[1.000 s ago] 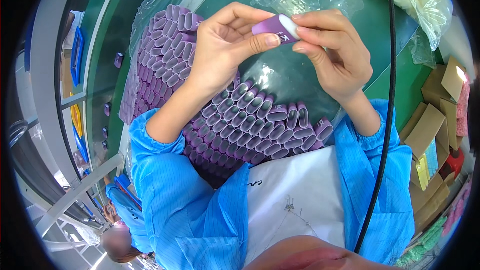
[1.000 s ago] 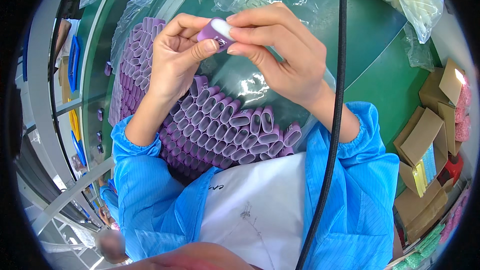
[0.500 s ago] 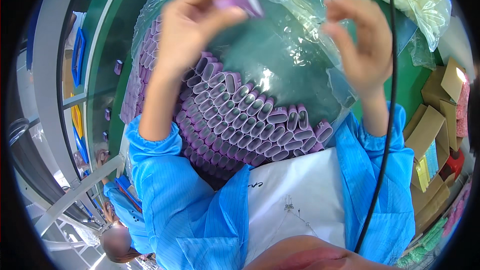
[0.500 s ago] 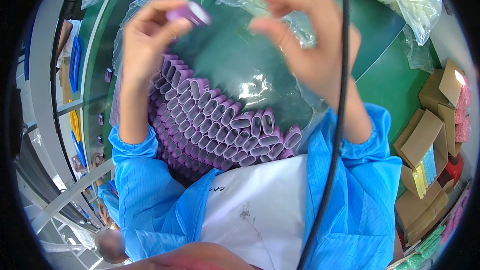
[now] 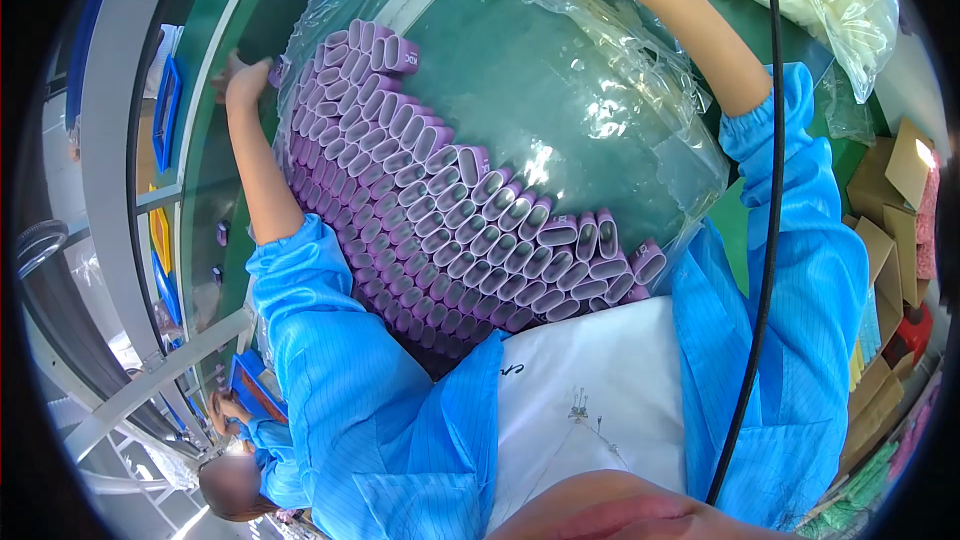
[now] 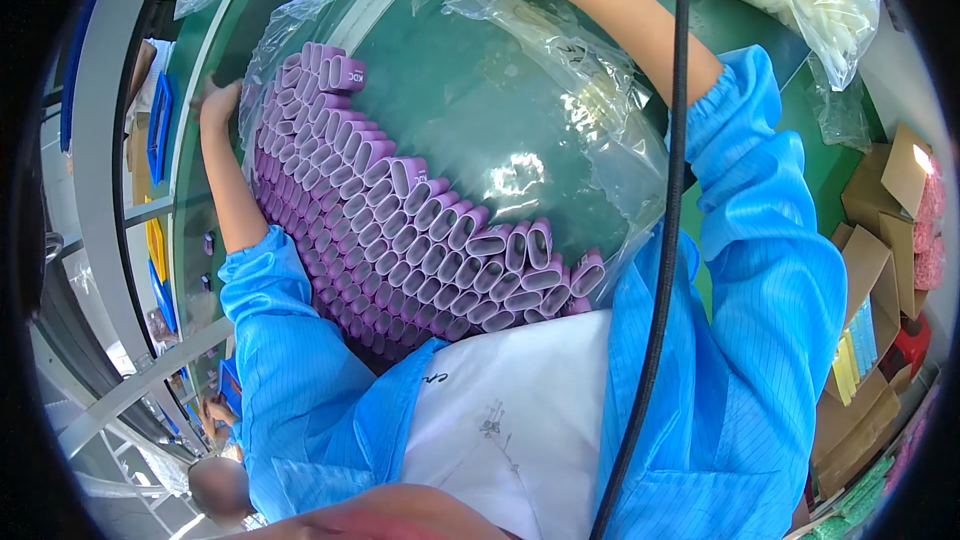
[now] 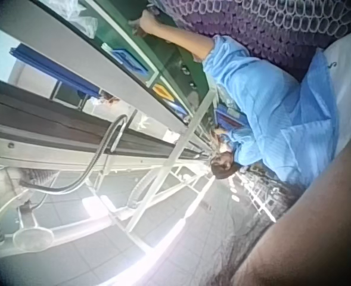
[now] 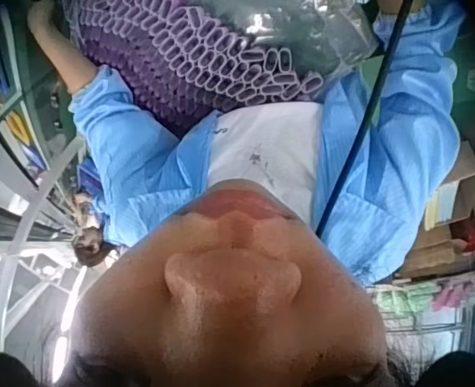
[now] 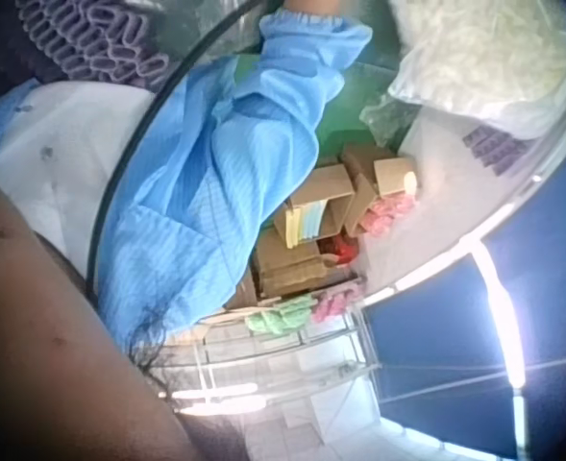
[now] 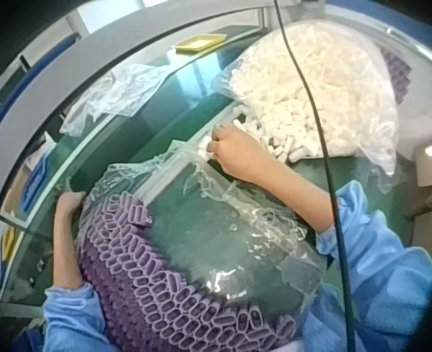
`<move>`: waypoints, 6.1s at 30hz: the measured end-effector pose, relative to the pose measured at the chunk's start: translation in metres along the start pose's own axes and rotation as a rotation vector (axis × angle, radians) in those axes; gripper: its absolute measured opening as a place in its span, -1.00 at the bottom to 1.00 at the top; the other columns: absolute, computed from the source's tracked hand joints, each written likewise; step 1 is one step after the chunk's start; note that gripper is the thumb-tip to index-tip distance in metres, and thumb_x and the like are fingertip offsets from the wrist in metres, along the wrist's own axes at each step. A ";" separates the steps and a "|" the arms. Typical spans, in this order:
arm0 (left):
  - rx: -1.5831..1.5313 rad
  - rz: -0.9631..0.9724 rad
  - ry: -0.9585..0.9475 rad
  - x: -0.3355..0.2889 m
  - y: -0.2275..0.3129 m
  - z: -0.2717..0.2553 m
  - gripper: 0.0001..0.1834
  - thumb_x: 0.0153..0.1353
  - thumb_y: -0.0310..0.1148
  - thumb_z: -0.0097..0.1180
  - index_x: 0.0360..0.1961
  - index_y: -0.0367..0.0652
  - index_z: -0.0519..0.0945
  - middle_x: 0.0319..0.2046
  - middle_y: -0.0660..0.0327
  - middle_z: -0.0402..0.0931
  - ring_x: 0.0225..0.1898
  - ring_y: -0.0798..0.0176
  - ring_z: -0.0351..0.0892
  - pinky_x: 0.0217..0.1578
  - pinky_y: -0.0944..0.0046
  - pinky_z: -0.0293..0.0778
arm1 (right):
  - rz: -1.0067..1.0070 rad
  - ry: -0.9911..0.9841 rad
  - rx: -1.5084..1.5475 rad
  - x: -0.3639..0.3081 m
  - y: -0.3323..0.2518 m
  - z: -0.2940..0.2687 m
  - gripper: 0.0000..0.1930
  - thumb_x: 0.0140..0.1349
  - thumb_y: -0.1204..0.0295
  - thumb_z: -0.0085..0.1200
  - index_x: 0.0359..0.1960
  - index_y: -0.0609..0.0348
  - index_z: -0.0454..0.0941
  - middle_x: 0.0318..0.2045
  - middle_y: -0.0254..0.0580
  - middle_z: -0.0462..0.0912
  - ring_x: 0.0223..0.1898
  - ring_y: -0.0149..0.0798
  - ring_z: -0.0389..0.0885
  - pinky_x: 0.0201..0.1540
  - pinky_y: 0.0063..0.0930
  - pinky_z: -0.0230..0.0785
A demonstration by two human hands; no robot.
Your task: The person repeatedly picks up small purple plastic containers and white cylindrical inserts from a green workbench. They insert the white pieces into the purple containers by hand and place the assembled units into a clear plastic bag.
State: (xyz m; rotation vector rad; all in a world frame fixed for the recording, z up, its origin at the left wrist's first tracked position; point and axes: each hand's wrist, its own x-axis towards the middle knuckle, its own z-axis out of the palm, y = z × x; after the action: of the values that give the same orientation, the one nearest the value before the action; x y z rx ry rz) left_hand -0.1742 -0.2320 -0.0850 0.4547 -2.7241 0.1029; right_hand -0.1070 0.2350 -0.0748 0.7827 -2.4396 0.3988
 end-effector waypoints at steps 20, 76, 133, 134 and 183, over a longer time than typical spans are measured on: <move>-0.680 0.773 -0.587 -0.141 0.159 -0.155 -0.72 -0.07 -0.53 0.35 -0.27 -0.20 0.62 -0.14 0.18 0.56 -0.10 0.22 0.54 -0.09 0.25 0.48 | 0.476 0.266 0.638 -0.040 -0.055 -0.059 -0.88 0.03 0.59 0.22 -0.41 0.34 0.53 -0.46 -0.07 0.60 -0.38 -0.21 0.60 -0.28 -0.44 0.44; -1.005 -0.190 -0.334 0.017 -0.012 -0.024 -0.65 0.02 -0.42 0.35 -0.13 -0.25 0.62 -0.27 0.17 0.63 -0.31 0.35 0.58 -0.32 0.42 0.47 | 0.484 -0.019 0.384 -0.013 -0.029 -0.051 -0.84 0.10 0.47 0.13 -0.36 0.35 0.61 -0.48 0.09 0.64 -0.39 -0.06 0.65 -0.29 -0.31 0.47; -1.652 0.592 -0.636 -0.202 0.179 -0.149 -0.65 -0.04 -0.69 0.30 -0.15 -0.35 0.60 -0.21 0.11 0.58 -0.15 0.28 0.57 -0.13 0.32 0.56 | 0.210 0.474 0.644 -0.057 -0.120 -0.065 -0.83 -0.02 0.65 0.23 -0.35 0.21 0.66 -0.40 -0.22 0.65 -0.37 -0.27 0.62 -0.37 -0.51 0.48; -1.672 0.551 -0.666 -0.201 0.179 -0.150 -0.64 -0.04 -0.69 0.30 -0.15 -0.35 0.60 -0.21 0.10 0.58 -0.15 0.27 0.58 -0.13 0.32 0.56 | 0.159 0.438 0.635 -0.058 -0.116 -0.069 -0.83 -0.02 0.65 0.23 -0.34 0.22 0.66 -0.39 -0.22 0.65 -0.36 -0.26 0.62 -0.37 -0.50 0.48; -1.733 0.865 -0.688 -0.203 0.178 -0.141 -0.76 0.06 -0.63 0.25 -0.20 -0.36 0.56 -0.17 0.12 0.52 -0.11 0.28 0.55 -0.10 0.30 0.60 | -0.034 0.594 0.584 -0.081 -0.119 -0.055 -0.79 -0.06 0.61 0.30 -0.35 0.36 0.60 -0.33 -0.02 0.63 -0.41 -0.16 0.61 -0.41 -0.45 0.46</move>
State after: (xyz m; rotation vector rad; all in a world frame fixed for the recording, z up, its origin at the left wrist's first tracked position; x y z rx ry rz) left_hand -0.0044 0.0155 -0.0324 -1.2905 -2.1118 -2.1766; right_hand 0.0424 0.2007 -0.0639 0.7856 -1.7548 1.1772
